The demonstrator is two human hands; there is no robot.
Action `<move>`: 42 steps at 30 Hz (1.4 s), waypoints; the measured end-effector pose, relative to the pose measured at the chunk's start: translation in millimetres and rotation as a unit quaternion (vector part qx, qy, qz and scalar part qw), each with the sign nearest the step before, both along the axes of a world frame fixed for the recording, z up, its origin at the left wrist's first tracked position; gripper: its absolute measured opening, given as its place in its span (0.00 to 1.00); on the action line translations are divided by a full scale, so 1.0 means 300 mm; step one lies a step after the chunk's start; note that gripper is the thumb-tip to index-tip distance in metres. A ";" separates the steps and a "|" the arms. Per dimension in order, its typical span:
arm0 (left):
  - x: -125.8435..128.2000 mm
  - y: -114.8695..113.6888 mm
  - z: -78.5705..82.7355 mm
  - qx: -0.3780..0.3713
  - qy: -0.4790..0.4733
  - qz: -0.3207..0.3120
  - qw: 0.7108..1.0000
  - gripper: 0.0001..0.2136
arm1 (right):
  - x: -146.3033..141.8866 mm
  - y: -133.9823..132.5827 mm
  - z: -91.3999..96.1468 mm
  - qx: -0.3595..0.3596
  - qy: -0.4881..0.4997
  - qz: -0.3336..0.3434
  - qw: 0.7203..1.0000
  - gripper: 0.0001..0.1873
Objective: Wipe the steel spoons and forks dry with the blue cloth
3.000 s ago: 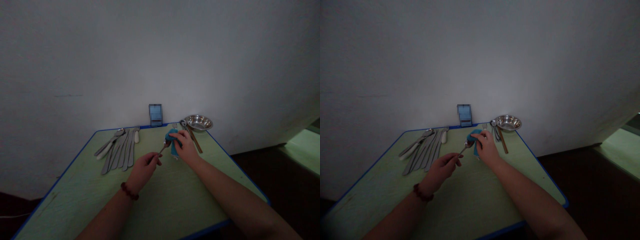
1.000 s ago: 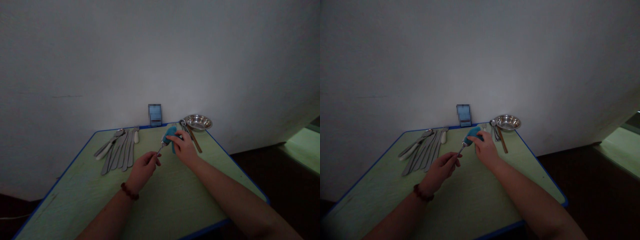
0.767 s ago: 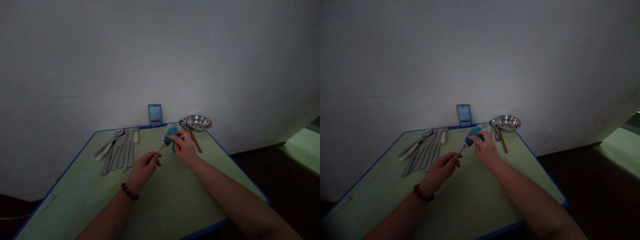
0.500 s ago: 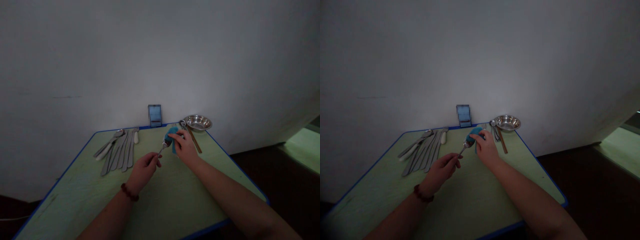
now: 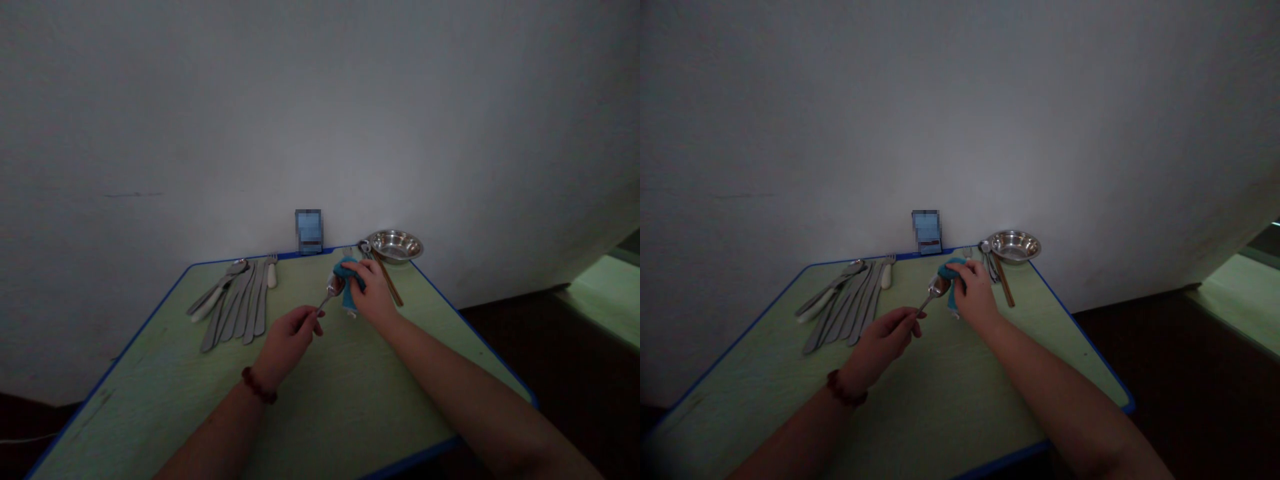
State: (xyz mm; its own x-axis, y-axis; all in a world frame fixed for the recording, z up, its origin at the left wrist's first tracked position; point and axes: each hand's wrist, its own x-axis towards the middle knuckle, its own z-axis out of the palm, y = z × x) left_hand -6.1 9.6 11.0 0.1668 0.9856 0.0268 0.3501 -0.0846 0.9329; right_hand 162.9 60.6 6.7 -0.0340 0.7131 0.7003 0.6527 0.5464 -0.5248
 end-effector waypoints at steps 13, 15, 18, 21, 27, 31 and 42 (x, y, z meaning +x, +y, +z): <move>0.007 -0.005 0.003 -0.032 -0.075 0.015 0.997 0.12 | 0.001 0.008 -0.009 -0.022 0.019 0.009 1.000 0.16; 0.009 -0.006 0.008 -0.035 -0.086 0.020 0.995 0.12 | 0.001 0.008 -0.010 -0.020 0.014 0.006 1.000 0.16; 0.011 -0.006 0.010 -0.042 -0.100 0.024 0.994 0.12 | 0.000 0.006 -0.011 -0.019 0.011 0.009 1.000 0.16; 0.012 -0.005 0.006 -0.047 -0.111 0.028 0.992 0.12 | -0.001 0.003 -0.013 -0.014 0.007 0.013 1.000 0.16; 0.012 -0.004 0.003 -0.055 -0.121 0.037 0.990 0.12 | -0.009 -0.014 -0.012 0.011 -0.025 0.027 0.999 0.17; 0.015 -0.005 0.007 -0.056 -0.122 0.042 0.990 0.12 | -0.016 -0.028 -0.004 0.025 -0.043 0.035 0.998 0.17; 0.014 -0.004 0.005 -0.055 -0.109 0.039 0.992 0.12 | -0.022 -0.046 -0.002 0.073 -0.118 0.028 0.990 0.18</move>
State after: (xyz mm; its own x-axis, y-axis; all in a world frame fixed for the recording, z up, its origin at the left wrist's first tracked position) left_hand -1.9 8.3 12.5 0.0913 0.9943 -0.0557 0.1414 0.0424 0.9890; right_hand 156.3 46.8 6.1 -0.2455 0.5978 0.7631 0.7149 0.6433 -0.2739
